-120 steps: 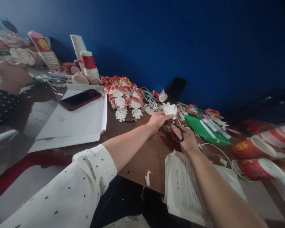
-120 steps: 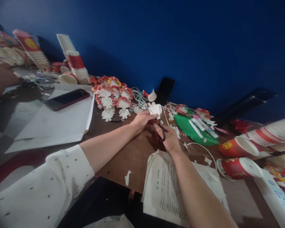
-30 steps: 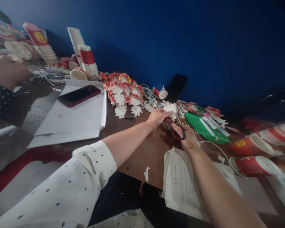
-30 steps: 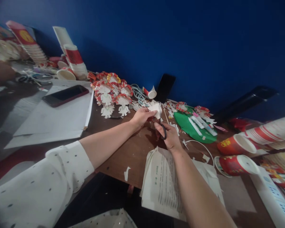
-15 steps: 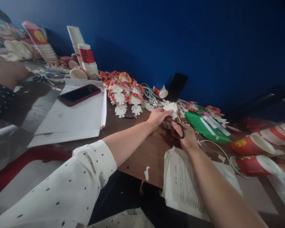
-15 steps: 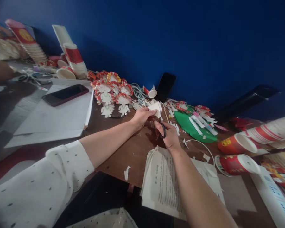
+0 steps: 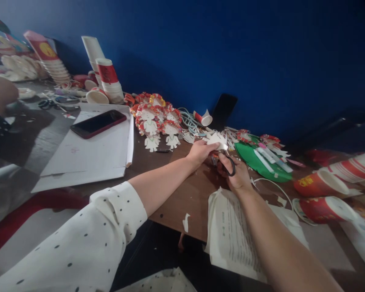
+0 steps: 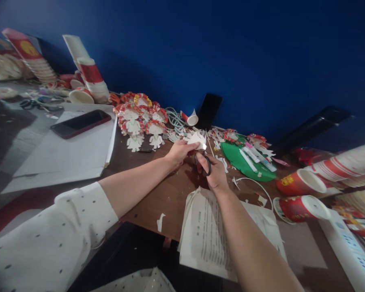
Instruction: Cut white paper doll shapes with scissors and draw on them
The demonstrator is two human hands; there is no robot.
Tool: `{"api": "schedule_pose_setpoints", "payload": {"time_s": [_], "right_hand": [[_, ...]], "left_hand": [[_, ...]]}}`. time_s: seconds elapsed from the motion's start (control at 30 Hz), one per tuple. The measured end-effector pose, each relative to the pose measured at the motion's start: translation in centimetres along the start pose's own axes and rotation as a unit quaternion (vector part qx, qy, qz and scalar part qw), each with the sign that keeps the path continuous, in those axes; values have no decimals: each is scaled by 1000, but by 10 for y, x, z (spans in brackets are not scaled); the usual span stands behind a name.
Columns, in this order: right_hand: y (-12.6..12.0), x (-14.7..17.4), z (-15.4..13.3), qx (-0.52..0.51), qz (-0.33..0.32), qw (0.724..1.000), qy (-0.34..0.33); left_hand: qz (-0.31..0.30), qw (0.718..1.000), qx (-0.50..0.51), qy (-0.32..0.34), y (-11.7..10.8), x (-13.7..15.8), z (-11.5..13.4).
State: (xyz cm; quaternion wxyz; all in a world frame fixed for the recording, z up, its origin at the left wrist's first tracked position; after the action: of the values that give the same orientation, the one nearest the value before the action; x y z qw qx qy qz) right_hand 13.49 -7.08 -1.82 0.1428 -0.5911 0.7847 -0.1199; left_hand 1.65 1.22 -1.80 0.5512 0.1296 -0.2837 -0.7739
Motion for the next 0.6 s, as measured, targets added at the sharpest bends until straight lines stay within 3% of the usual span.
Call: {"api": "schedule_pose_setpoints", "payload": {"time_s": [0.6], "right_hand": [[-3,0,-1,-37,7,999,1]], "left_hand": [[-41,997,65,-22,4,6,-2]]}}
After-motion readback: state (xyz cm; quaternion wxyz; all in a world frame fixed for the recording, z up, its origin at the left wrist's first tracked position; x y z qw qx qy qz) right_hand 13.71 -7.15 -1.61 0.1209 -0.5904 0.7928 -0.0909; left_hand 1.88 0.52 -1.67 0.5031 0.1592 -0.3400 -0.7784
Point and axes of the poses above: each hand's wrist, its own x-axis away from the middle knuckle, its own y-axis out of the palm, z = x × y, the point moved 2 cm from there along -x, towards the middle knuckle, and after that the axes turned 7 degrees about x, right-handed, at the moved point
